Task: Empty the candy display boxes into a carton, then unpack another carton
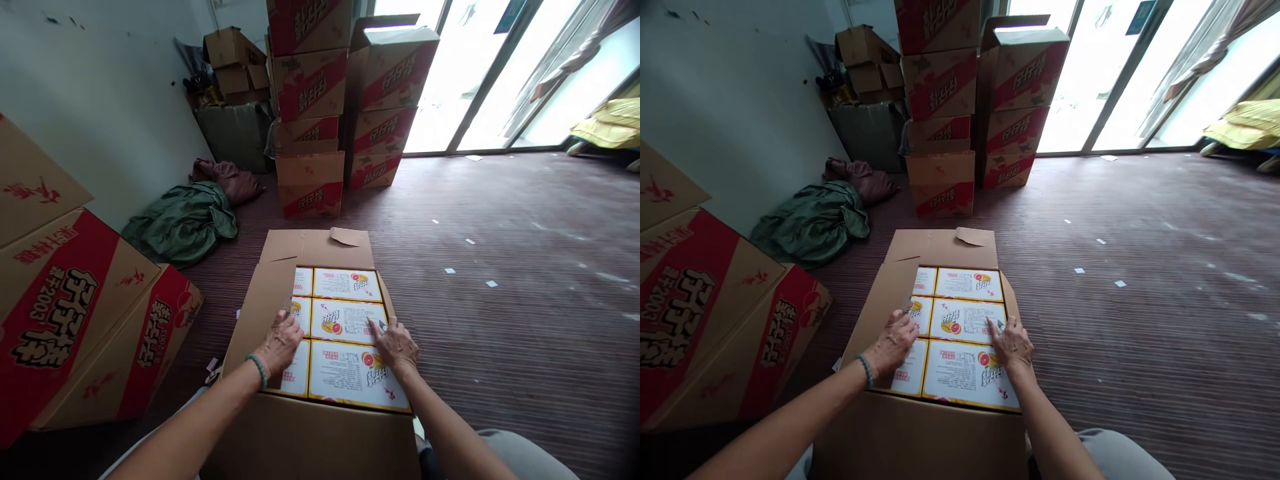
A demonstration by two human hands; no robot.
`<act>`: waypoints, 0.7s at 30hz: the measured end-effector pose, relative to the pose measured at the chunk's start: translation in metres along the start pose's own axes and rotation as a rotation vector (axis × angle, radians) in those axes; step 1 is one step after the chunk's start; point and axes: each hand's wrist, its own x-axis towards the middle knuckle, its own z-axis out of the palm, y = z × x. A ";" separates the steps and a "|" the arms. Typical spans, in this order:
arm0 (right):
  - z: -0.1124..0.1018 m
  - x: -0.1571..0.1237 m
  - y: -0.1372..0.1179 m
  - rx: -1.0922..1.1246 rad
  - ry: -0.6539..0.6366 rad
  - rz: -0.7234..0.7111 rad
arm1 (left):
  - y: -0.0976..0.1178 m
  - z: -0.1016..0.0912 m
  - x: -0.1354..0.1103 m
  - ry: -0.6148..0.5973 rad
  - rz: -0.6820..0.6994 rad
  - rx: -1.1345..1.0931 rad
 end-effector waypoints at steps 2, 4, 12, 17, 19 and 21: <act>0.000 0.000 0.000 -0.006 0.000 -0.006 | -0.017 -0.029 -0.014 0.006 -0.080 0.011; 0.000 0.000 0.000 -0.017 0.011 -0.013 | -0.043 -0.053 -0.038 0.056 -0.201 0.053; 0.002 0.000 0.001 -0.016 -0.020 0.007 | -0.178 -0.036 -0.148 0.023 -0.735 0.086; 0.000 0.001 -0.001 -0.028 -0.057 0.024 | -0.194 0.045 -0.145 0.060 -1.201 -0.291; 0.000 0.001 -0.001 -0.041 -0.061 0.028 | -0.190 0.078 -0.129 0.080 -1.351 -0.523; 0.000 0.000 -0.001 -0.059 -0.063 0.034 | -0.182 0.107 -0.113 0.070 -1.400 -0.744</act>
